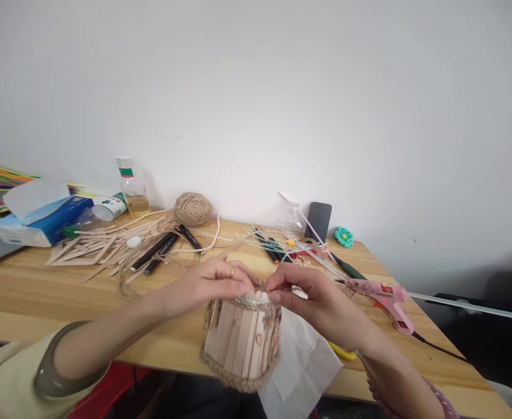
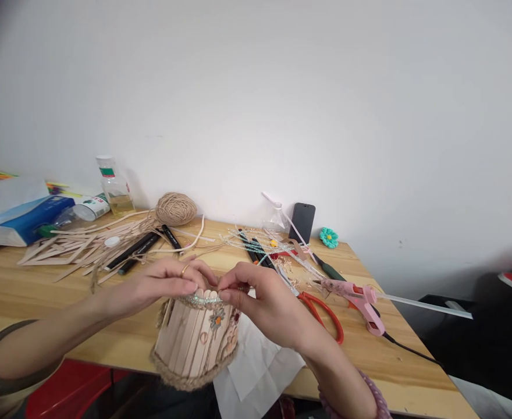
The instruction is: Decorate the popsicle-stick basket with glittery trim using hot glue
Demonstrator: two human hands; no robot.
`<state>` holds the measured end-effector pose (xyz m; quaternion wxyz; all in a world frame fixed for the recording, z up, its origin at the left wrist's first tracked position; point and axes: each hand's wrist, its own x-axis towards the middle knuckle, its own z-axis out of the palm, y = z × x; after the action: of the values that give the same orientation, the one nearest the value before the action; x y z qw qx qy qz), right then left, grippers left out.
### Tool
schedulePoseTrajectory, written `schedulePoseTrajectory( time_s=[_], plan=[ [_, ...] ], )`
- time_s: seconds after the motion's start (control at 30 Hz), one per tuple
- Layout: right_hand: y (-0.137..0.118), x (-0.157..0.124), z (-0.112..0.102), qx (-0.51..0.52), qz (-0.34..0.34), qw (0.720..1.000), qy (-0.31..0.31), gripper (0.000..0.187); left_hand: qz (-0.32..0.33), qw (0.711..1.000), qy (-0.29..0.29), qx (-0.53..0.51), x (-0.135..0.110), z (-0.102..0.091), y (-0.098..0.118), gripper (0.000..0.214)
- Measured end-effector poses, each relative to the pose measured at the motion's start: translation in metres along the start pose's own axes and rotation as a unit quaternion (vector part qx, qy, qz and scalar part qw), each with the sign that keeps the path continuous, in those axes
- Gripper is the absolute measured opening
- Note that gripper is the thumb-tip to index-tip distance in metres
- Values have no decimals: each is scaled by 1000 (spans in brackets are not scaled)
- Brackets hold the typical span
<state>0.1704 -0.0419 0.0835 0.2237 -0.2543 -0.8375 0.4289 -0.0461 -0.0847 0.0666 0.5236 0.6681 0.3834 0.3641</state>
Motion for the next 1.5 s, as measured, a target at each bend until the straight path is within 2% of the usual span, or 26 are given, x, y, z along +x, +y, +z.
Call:
schedulePoseTrajectory(
  time_s=[0.1, 0.37, 0.5, 0.67, 0.87, 1.07, 1.13, 1.23, 1.37, 1.5],
  plan=[
    [2, 0, -1, -19, -12, 1000, 3, 15, 8, 999, -10, 34, 1, -1, 3, 20],
    [7, 4, 0, -22, -19, 1000, 12, 11, 21, 998, -9, 66, 1, -2, -1, 20],
    [14, 6, 1, -31, -21, 999, 25, 9, 9, 999, 12, 32, 4, 1, -4, 19],
    [19, 8, 4, -62, -31, 996, 61, 10, -41, 997, 70, -7, 8, 4, -9, 16],
    [21, 10, 10, -68, -37, 992, 96, 11, -53, 992, 99, -56, 8, 1, -11, 26],
    [26, 8, 10, -100, -70, 985, 120, 10, -24, 997, 66, -28, 6, 1, -14, 39],
    [25, 5, 10, -138, -101, 974, 149, 8, -5, 996, 89, -17, 6, 3, -15, 34],
    [22, -1, 15, -219, -175, 938, 202, 13, 8, 992, 122, -8, 5, 7, -13, 28],
    [16, -5, 21, -297, -242, 904, 189, 12, 37, 984, 155, 77, 1, 12, -7, 15],
    [15, -4, 21, -322, -263, 891, 180, 12, 49, 974, 162, 153, -3, 14, -6, 10]
  ],
)
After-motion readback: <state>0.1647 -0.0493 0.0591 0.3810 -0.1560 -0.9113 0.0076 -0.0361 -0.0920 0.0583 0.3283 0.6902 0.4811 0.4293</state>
